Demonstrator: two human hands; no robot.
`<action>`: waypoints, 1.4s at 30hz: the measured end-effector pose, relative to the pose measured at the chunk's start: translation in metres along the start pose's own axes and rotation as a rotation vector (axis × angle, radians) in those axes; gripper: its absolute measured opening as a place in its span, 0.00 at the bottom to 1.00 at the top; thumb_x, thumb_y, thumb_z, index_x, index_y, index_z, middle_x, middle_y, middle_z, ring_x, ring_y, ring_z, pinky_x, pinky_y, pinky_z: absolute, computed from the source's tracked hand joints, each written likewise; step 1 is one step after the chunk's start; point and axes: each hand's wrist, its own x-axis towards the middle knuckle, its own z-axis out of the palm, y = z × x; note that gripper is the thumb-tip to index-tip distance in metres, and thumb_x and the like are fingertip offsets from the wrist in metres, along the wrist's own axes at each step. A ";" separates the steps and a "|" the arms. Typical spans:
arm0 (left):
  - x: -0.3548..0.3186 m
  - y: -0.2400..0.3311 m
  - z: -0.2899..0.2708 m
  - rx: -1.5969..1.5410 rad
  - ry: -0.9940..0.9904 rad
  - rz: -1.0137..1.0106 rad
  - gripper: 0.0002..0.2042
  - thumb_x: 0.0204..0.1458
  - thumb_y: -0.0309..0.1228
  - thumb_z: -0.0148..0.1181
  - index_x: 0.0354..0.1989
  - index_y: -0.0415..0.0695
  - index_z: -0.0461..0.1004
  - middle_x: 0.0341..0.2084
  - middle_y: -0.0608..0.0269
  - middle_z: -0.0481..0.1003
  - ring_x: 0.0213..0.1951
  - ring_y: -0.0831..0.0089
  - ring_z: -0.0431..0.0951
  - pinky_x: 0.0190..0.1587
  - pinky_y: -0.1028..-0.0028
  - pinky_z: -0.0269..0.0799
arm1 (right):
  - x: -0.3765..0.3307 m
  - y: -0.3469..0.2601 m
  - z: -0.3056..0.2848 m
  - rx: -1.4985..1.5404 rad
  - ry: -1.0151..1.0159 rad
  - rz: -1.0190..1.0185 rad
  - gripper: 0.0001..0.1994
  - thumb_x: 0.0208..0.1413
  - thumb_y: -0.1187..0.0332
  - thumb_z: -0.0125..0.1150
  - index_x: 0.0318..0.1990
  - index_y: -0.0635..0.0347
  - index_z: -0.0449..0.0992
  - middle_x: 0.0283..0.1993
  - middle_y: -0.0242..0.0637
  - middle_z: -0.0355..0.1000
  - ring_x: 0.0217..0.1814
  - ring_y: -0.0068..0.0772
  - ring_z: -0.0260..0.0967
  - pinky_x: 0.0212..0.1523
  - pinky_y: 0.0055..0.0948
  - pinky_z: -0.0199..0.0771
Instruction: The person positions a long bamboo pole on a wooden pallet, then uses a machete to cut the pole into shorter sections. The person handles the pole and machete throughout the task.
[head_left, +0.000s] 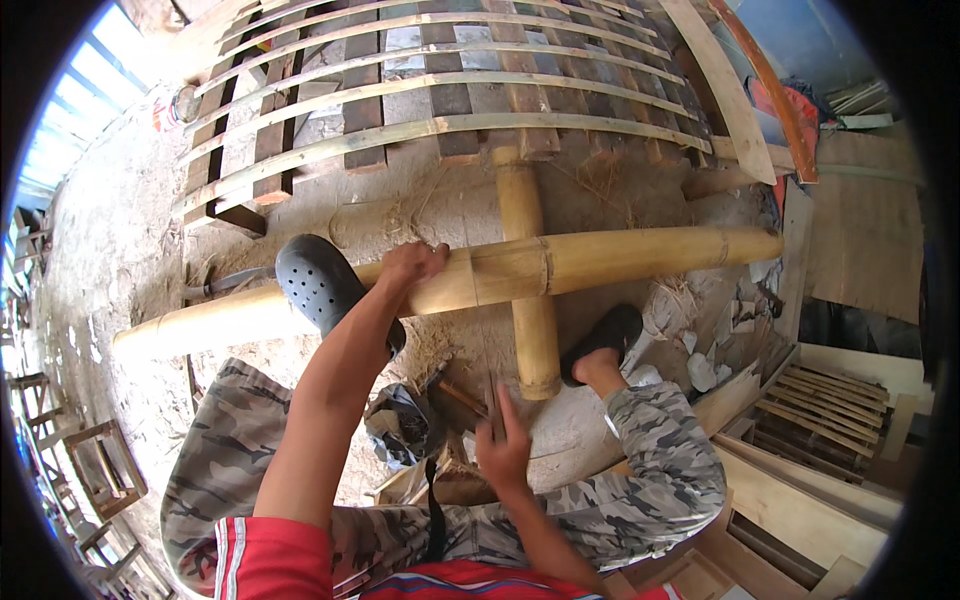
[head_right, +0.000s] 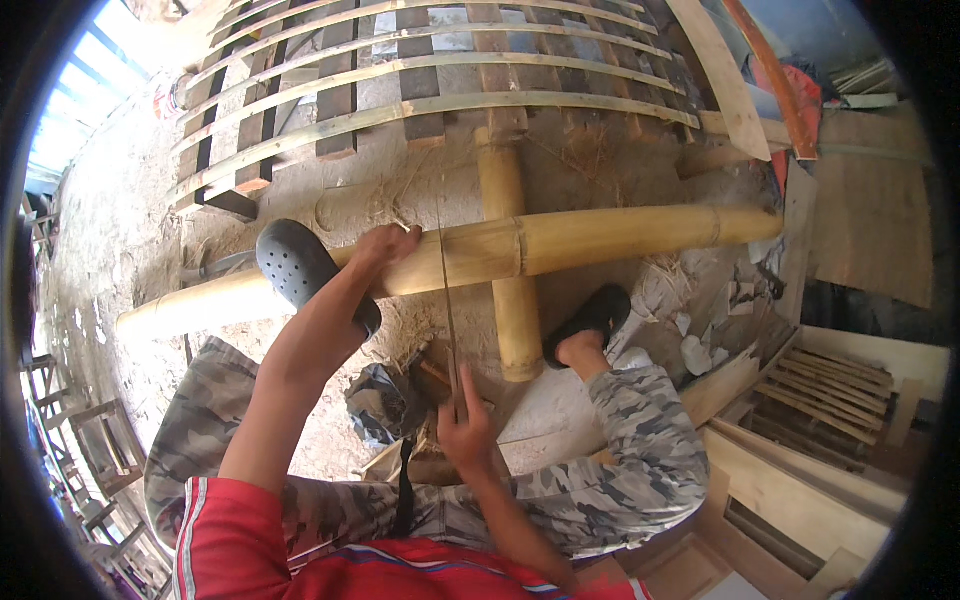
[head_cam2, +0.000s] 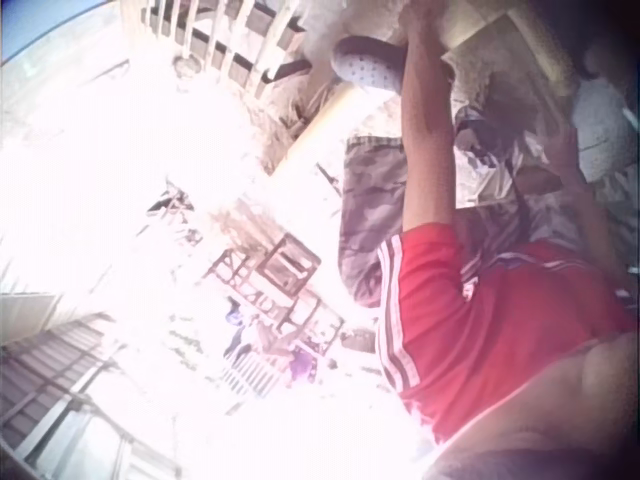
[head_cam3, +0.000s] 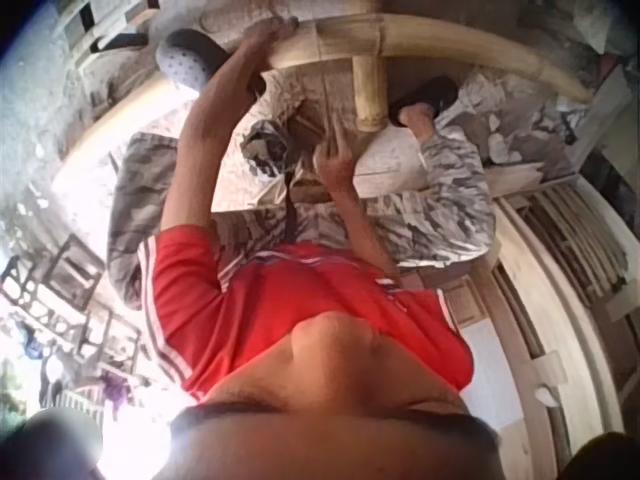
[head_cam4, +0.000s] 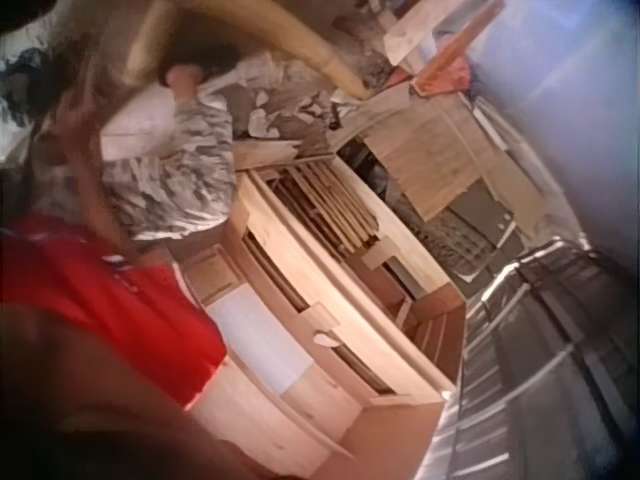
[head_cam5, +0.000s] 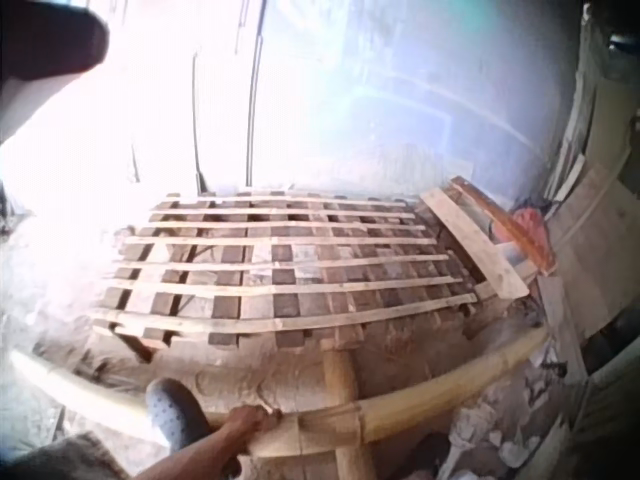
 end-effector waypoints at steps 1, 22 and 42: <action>0.003 0.002 -0.001 0.005 -0.009 -0.002 0.33 0.57 0.53 0.36 0.42 0.38 0.83 0.50 0.43 0.79 0.57 0.49 0.77 0.61 0.55 0.68 | -0.023 -0.014 -0.017 -0.004 -0.047 0.084 0.27 0.55 0.77 0.54 0.65 0.70 0.68 0.59 0.60 0.73 0.62 0.51 0.74 0.60 0.36 0.72; 0.001 -0.014 0.024 -0.024 0.069 0.082 0.35 0.62 0.58 0.34 0.47 0.38 0.81 0.51 0.38 0.77 0.56 0.43 0.76 0.61 0.51 0.67 | -0.011 -0.019 -0.020 -0.103 0.028 -0.035 0.28 0.52 0.76 0.57 0.64 0.63 0.72 0.46 0.58 0.79 0.41 0.56 0.80 0.40 0.38 0.79; 0.013 0.002 0.003 0.025 -0.006 0.048 0.39 0.58 0.65 0.35 0.45 0.40 0.83 0.49 0.42 0.79 0.56 0.49 0.77 0.60 0.56 0.68 | -0.021 0.015 -0.031 0.049 -0.137 -0.068 0.30 0.60 0.71 0.63 0.69 0.65 0.64 0.42 0.42 0.81 0.38 0.28 0.78 0.40 0.27 0.76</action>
